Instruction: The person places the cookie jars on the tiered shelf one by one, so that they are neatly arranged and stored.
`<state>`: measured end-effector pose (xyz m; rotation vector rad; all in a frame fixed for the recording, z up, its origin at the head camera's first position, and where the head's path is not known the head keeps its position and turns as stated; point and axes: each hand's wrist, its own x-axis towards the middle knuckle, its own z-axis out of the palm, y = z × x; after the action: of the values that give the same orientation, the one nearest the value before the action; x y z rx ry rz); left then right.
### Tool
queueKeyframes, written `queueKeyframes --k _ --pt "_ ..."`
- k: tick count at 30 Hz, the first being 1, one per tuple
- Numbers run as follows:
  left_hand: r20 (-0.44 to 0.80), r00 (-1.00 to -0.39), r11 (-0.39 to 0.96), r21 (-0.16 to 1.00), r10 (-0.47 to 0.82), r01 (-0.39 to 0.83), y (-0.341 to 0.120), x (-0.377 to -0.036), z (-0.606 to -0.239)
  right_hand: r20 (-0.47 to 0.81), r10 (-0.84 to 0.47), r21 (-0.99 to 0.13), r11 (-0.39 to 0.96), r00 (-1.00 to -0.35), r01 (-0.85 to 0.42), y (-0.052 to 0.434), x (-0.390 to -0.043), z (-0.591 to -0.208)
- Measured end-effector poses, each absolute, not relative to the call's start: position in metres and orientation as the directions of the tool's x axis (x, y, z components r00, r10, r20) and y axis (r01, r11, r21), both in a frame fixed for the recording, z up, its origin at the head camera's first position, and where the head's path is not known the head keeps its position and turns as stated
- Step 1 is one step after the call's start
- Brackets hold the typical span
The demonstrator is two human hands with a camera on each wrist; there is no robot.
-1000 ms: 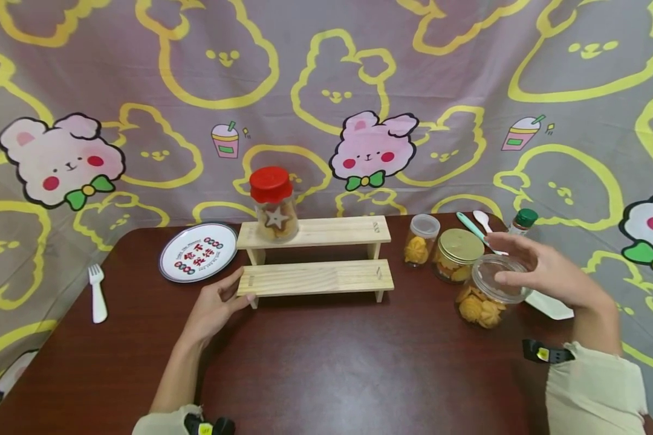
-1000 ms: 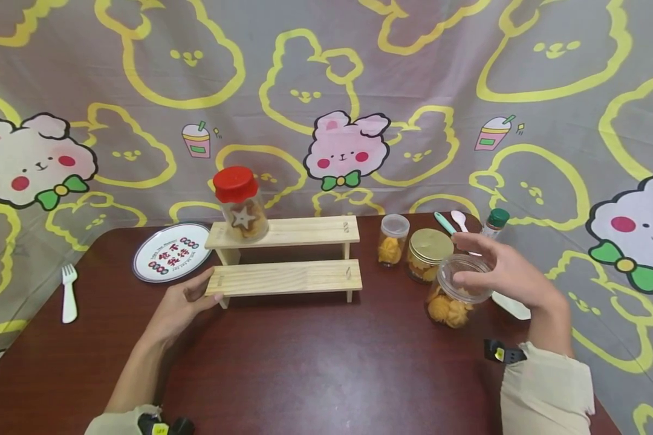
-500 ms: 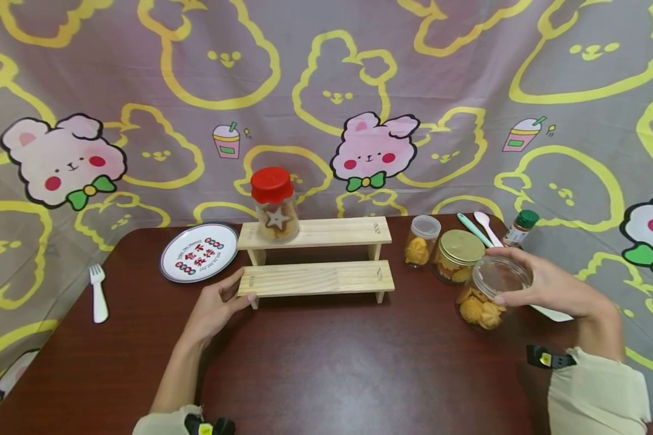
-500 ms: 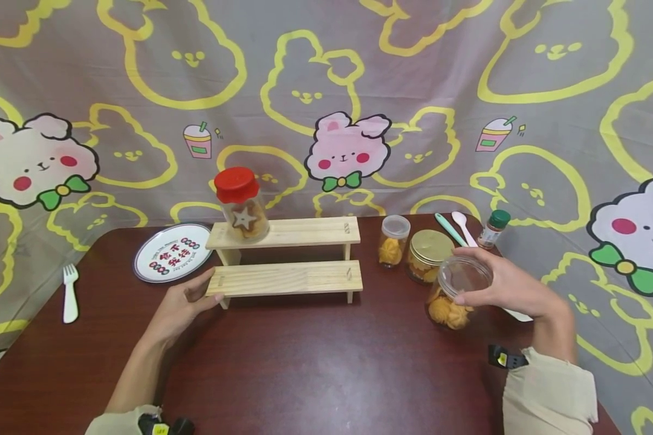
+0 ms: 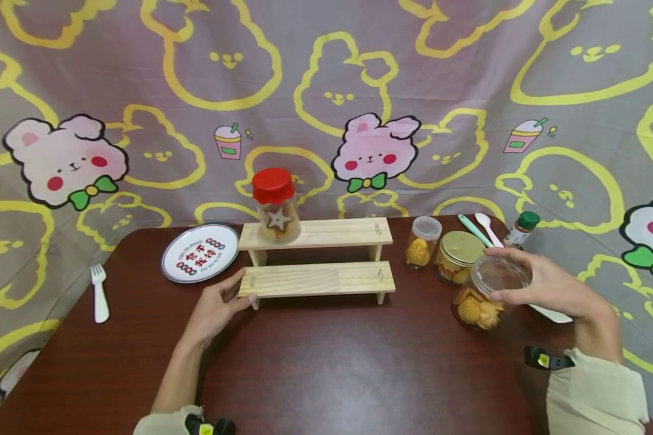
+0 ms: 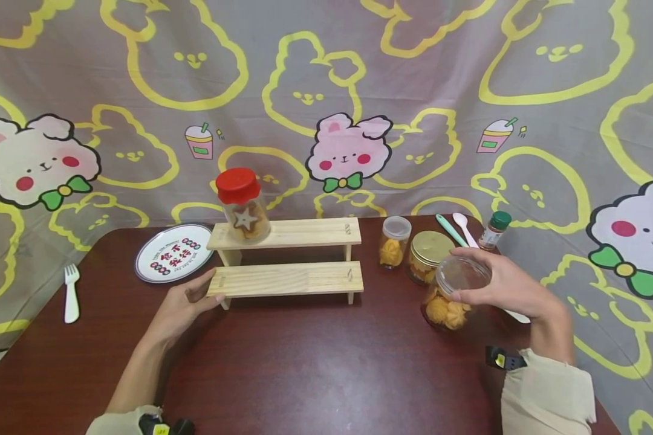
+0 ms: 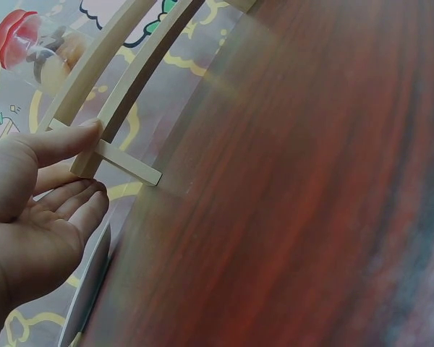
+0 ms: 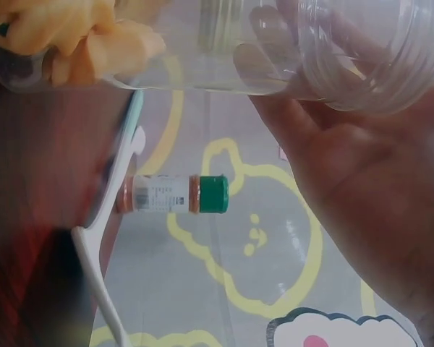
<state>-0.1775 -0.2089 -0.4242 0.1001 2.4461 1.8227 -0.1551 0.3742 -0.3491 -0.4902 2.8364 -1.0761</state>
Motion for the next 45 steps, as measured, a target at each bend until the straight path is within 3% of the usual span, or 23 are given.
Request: queueKeyframes --k 21,32,45 --pt "-0.032 -0.993 0.298 0.955 0.112 0.003 -0.21 -0.177 -0.424 0.11 -0.404 -0.729 0.588 -0.908 -0.35 0.338 -0.166 -0.322" --pt "-0.027 -0.993 0.3 0.954 0.112 0.007 -0.21 -0.177 -0.424 0.179 -0.417 -0.676 0.607 -0.891 -0.419 0.321 -0.179 -0.304" --pt "-0.039 -0.995 0.281 0.96 0.093 -0.012 -0.21 -0.178 -0.425 0.219 -0.373 -0.769 0.504 -0.902 -0.395 0.298 -0.19 -0.287"
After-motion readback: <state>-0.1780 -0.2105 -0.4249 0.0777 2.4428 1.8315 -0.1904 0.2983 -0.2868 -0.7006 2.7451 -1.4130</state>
